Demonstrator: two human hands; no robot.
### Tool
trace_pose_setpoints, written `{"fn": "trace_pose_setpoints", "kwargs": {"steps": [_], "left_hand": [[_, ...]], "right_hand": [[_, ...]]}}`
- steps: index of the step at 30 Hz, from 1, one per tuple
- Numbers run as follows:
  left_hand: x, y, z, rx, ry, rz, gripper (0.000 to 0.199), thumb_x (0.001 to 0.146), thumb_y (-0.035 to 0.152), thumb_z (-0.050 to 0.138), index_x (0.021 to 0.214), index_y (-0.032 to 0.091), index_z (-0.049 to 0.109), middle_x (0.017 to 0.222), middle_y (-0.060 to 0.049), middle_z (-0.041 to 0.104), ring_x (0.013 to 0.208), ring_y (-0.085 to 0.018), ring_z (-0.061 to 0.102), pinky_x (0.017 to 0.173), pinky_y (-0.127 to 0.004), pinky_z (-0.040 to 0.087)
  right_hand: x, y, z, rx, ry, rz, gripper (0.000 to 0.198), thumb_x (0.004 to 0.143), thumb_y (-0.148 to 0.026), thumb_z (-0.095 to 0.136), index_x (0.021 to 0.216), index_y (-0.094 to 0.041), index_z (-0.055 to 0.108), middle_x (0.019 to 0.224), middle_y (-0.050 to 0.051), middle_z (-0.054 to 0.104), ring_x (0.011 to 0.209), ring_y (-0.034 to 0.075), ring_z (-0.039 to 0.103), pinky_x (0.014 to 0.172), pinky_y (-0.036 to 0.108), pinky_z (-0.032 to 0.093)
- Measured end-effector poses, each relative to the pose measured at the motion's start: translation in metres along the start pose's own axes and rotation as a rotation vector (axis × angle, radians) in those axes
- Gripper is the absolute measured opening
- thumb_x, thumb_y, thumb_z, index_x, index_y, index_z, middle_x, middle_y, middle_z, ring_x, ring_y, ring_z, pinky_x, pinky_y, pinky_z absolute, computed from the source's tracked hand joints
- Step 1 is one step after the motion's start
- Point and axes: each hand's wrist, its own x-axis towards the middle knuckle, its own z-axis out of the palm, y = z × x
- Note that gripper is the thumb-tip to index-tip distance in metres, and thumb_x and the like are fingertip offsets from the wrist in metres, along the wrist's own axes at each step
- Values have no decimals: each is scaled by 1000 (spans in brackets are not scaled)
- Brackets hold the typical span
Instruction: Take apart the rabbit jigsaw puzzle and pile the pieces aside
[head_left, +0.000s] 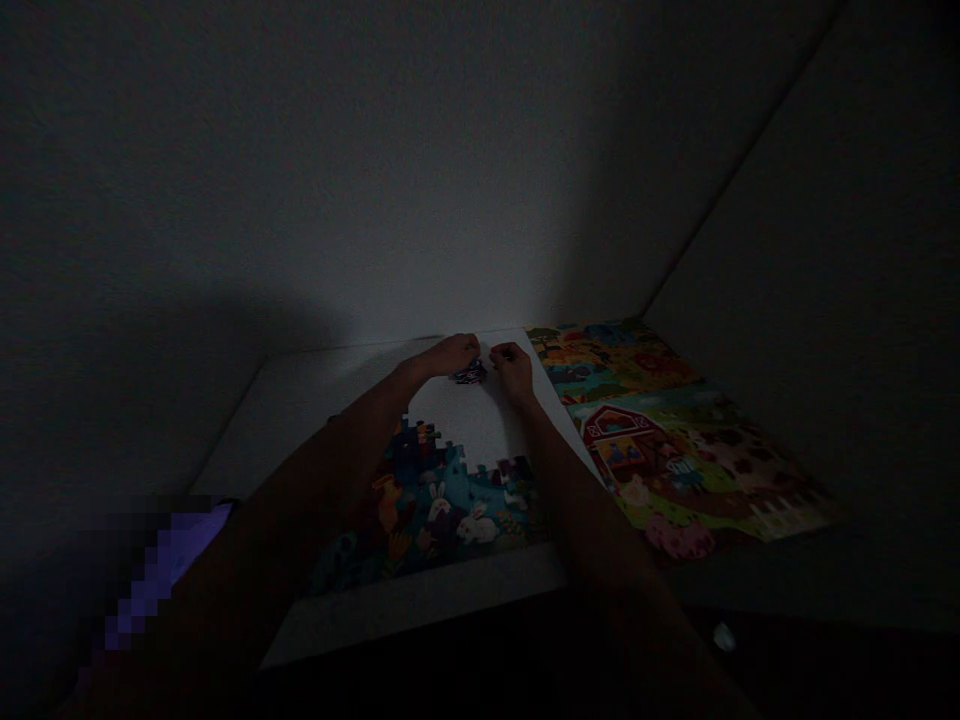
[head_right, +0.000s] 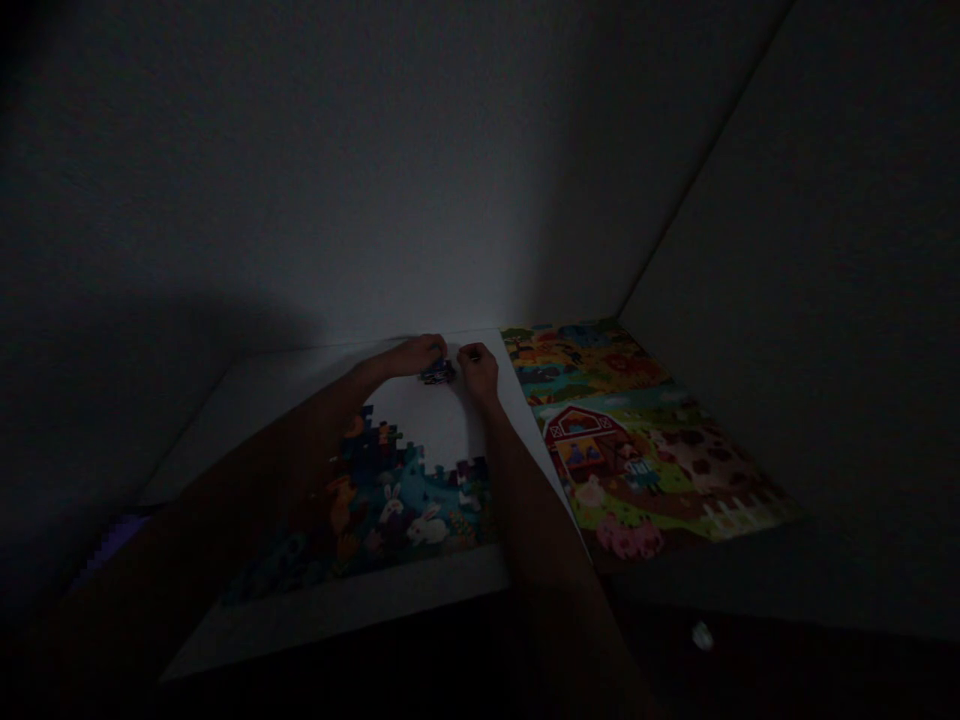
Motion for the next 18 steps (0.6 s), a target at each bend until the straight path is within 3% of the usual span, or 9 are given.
{"fn": "trace_pose_setpoints", "kwargs": {"steps": [5,10,14,18], "left_hand": [[7,-9,29,52,83,17,31,84,19,47,109,15,66,116,-13,61,114,-28,53,101,-40,39],[-3,-13,35,36,163,55,35,84,19,48,116,18,63,127,-11,56,123,-26,46,108,-42,33],[-27,-7,33,10,240,54,45,84,17,47,127,19,56,134,-9,51,127,-26,43,109,-41,33],[-71,2,39,8,283,10,48,87,19,45,135,18,49,140,-12,47,131,-28,40,111,-44,32]], "right_hand": [[-11,-3,-21,115,-171,58,20,64,-34,62,79,-21,62,75,-1,62,73,16,56,67,28,45],[-31,-7,-40,71,-313,24,19,64,-36,65,76,-21,64,72,-2,63,69,14,54,70,29,45],[-40,-12,-41,7,-339,-7,16,62,-34,65,73,-21,64,74,-1,64,74,16,57,77,32,46],[-40,-12,-40,-25,-337,1,16,62,-33,65,73,-21,64,76,0,65,77,18,58,78,33,46]]}}
